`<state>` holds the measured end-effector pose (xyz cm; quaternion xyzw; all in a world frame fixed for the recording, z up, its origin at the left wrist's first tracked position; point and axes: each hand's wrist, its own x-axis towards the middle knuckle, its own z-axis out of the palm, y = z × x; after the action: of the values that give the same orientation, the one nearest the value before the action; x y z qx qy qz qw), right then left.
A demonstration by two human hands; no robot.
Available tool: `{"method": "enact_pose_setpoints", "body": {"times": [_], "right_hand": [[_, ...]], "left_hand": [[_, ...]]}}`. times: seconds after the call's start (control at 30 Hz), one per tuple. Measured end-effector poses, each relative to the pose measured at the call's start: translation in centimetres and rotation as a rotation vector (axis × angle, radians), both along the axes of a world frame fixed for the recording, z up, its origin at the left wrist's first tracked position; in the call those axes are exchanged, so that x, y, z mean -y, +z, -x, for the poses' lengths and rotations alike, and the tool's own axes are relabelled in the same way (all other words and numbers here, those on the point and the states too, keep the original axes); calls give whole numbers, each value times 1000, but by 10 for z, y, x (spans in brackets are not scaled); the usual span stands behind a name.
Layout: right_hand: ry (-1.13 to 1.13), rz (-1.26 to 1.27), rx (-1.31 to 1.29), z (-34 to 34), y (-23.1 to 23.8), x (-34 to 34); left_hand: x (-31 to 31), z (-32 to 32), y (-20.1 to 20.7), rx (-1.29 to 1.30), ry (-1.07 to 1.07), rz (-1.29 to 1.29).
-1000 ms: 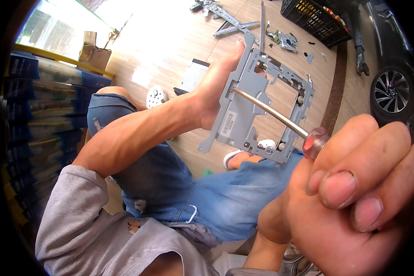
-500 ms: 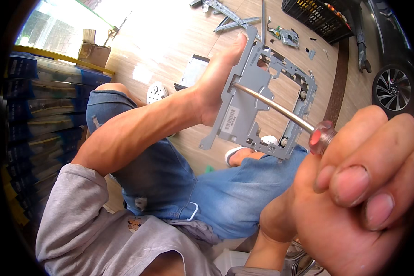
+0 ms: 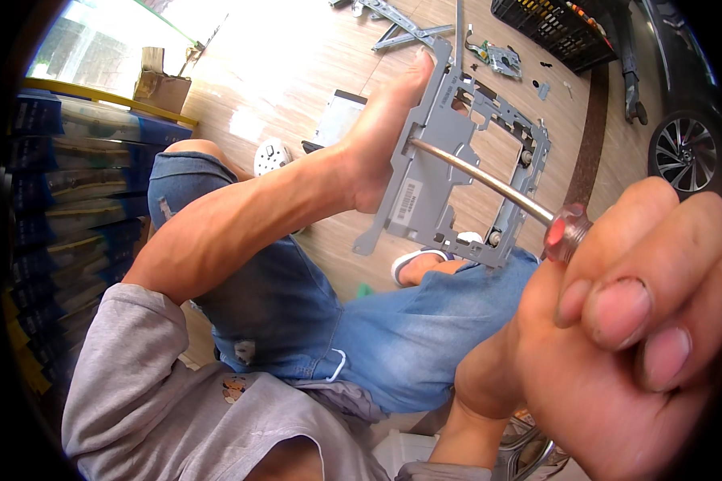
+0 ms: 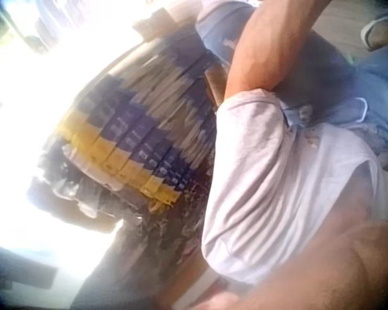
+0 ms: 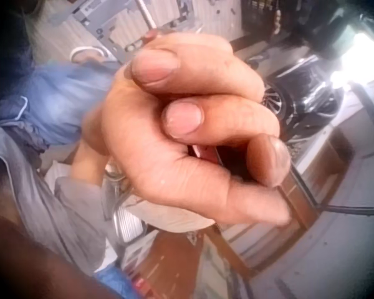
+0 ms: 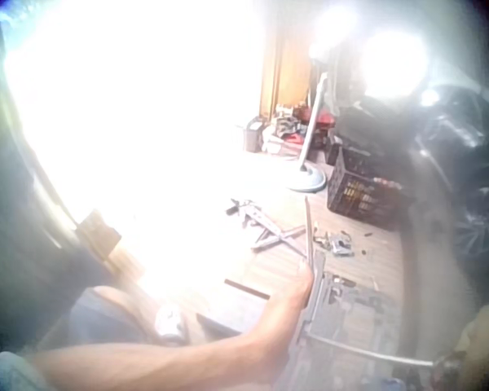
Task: The person uses a screwdriver to remove screws from a car stereo unit and its metal bracket mounting frame, then detaches individual metal components.
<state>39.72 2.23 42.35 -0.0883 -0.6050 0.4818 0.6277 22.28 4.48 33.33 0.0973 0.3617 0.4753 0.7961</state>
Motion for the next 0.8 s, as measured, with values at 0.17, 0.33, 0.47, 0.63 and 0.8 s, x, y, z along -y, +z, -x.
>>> {"method": "enact_pose_setpoints", "body": {"times": [0.17, 0.33, 0.47, 0.63, 0.8], "right_hand": [[-55, 22, 35, 6, -1, 1], [-117, 51, 76, 14, -4, 1], [-141, 60, 103, 19, -5, 2], [-156, 64, 125, 22, -6, 2], [-172, 59, 154, 24, -6, 3]], "left_hand": [[2, 1, 4, -34, 24, 21], [0, 3, 2, -88, 48, 49], [2, 6, 5, -99, 59, 75], [3, 7, 5, -157, 62, 67], [3, 3, -7, -196, 30, 5]]}}
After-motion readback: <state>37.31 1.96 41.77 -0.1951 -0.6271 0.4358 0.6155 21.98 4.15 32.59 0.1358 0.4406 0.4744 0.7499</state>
